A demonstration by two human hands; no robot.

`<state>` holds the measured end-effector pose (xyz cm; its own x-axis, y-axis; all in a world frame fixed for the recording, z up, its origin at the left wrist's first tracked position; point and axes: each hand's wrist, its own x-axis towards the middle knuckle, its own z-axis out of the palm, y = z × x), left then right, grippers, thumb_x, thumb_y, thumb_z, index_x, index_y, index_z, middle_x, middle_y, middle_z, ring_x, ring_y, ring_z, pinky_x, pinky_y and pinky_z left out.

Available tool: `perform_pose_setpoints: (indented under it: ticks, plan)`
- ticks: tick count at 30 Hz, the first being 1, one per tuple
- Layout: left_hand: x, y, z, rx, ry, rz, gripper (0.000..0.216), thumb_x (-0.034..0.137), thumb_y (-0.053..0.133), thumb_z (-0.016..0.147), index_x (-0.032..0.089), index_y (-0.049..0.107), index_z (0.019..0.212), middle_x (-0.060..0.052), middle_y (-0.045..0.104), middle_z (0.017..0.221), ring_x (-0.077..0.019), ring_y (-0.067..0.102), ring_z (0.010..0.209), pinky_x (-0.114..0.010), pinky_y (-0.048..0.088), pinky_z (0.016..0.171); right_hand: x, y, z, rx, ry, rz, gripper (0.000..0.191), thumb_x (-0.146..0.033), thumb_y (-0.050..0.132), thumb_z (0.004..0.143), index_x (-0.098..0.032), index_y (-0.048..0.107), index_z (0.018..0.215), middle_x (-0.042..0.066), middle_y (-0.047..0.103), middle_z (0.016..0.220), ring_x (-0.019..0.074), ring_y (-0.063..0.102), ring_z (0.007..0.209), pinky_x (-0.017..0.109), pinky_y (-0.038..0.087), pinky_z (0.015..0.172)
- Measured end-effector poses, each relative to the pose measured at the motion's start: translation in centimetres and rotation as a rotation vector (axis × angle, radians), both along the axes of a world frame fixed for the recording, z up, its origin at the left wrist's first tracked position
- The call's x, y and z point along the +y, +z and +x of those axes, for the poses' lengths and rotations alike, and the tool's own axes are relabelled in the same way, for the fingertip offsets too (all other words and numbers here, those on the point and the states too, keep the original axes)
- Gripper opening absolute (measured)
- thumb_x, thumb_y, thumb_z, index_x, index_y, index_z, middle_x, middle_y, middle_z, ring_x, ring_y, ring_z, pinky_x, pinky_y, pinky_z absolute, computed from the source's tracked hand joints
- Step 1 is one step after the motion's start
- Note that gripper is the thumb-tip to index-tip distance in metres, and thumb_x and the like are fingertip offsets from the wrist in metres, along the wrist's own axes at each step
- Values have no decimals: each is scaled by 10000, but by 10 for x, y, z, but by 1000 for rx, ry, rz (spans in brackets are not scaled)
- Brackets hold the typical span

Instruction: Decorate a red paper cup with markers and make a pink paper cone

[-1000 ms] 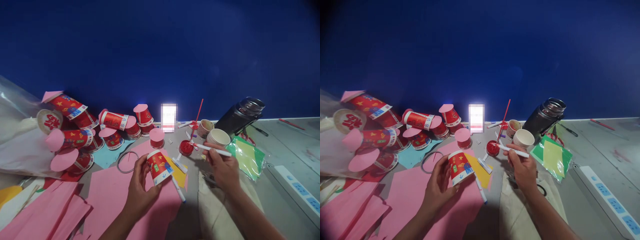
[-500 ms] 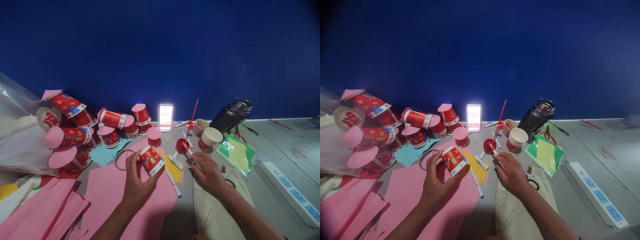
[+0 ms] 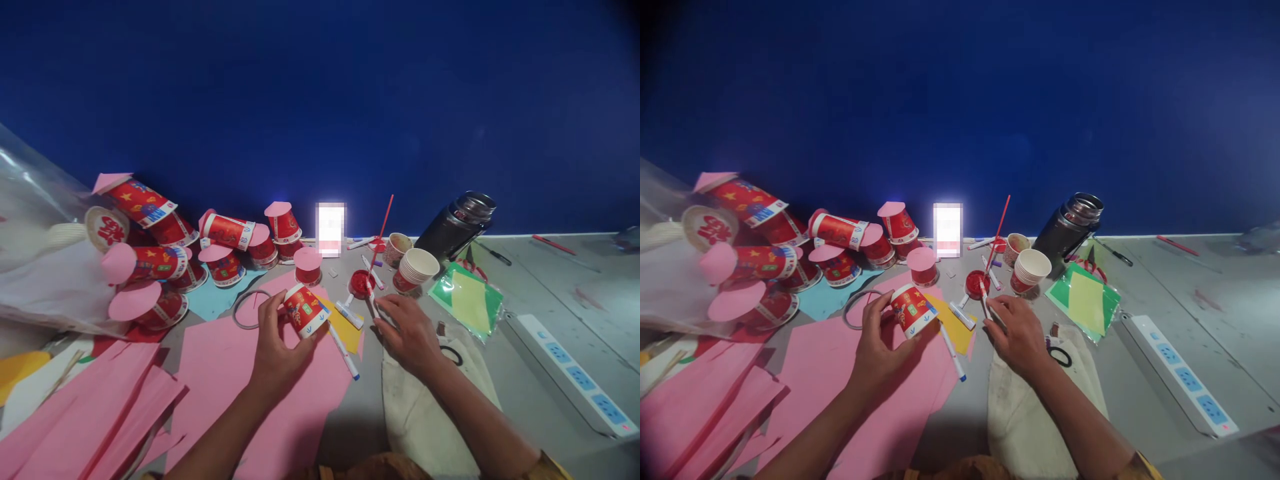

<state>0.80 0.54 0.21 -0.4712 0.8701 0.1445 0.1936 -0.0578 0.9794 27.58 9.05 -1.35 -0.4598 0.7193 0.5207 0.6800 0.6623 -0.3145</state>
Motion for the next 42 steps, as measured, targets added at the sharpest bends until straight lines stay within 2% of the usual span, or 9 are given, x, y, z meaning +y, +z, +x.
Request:
perform_pose_setpoints:
  ticks: [3,5,13,20,24,30,34,38,42]
  plan:
    - [1,0,-2,-33,-5,-3,813,339,929,714,301,520,1416,-104,468,1469,-290,578,1237,-447,505,1101,-9,9,-8,32,19,34,188,-278,601,1027,-215,757,1113,124,716,1037,278,647,940,418,536,800]
    - [2,1,-4,-107,-27,-2,835,294,921,701,300,509,1427,-103,466,1505,-299,573,1283,-444,501,1109,-16,14,-19,-39,224,-24,179,-223,566,1041,-219,743,1018,87,713,951,226,617,856,367,502,761]
    - [7,-2,-19,-542,-80,-6,795,111,790,623,310,578,1362,-62,618,1420,-324,540,1405,-449,530,1114,-22,12,-58,-547,525,31,115,-241,603,1005,-224,696,1072,89,703,1066,222,566,863,337,400,695]
    - [5,7,-21,-811,-104,-3,685,158,788,680,307,599,1322,-70,571,1475,-391,553,1354,-625,637,914,0,13,-53,-481,680,137,98,-260,577,1021,-214,663,1006,89,727,1179,216,617,886,342,444,713]
    - [6,4,-23,-832,-115,-18,718,165,831,644,278,608,1317,-93,602,1459,-383,583,1326,-562,633,943,-10,19,-54,-235,731,170,104,-192,540,1015,-208,637,1047,98,761,1142,206,669,883,341,525,768]
    - [5,-4,-24,-862,-288,-63,892,108,872,542,273,597,1374,-121,621,1467,-384,588,1345,-448,607,983,-29,27,-56,535,335,-172,120,-224,621,950,-254,657,1060,68,755,935,229,731,877,381,609,806]
    - [1,-2,-18,-837,-407,-87,912,198,960,553,282,592,1384,-141,575,1526,-420,541,1404,-444,604,981,-25,19,-56,728,41,-395,153,-343,603,1002,-243,715,1032,27,718,805,189,689,698,352,603,706]
    - [0,-1,-15,-811,-490,-82,931,245,988,567,302,586,1406,-124,554,1555,-406,508,1447,-436,549,1069,-25,11,-52,787,20,-556,251,-450,639,999,-244,711,1125,24,738,825,171,689,670,289,589,623]
    - [-3,-6,-13,-823,-578,-112,922,258,976,605,323,573,1432,-117,553,1560,-405,492,1467,-473,489,1140,-26,10,-49,635,221,-571,655,-614,831,814,-281,634,1343,118,712,1308,286,715,1124,431,597,985]
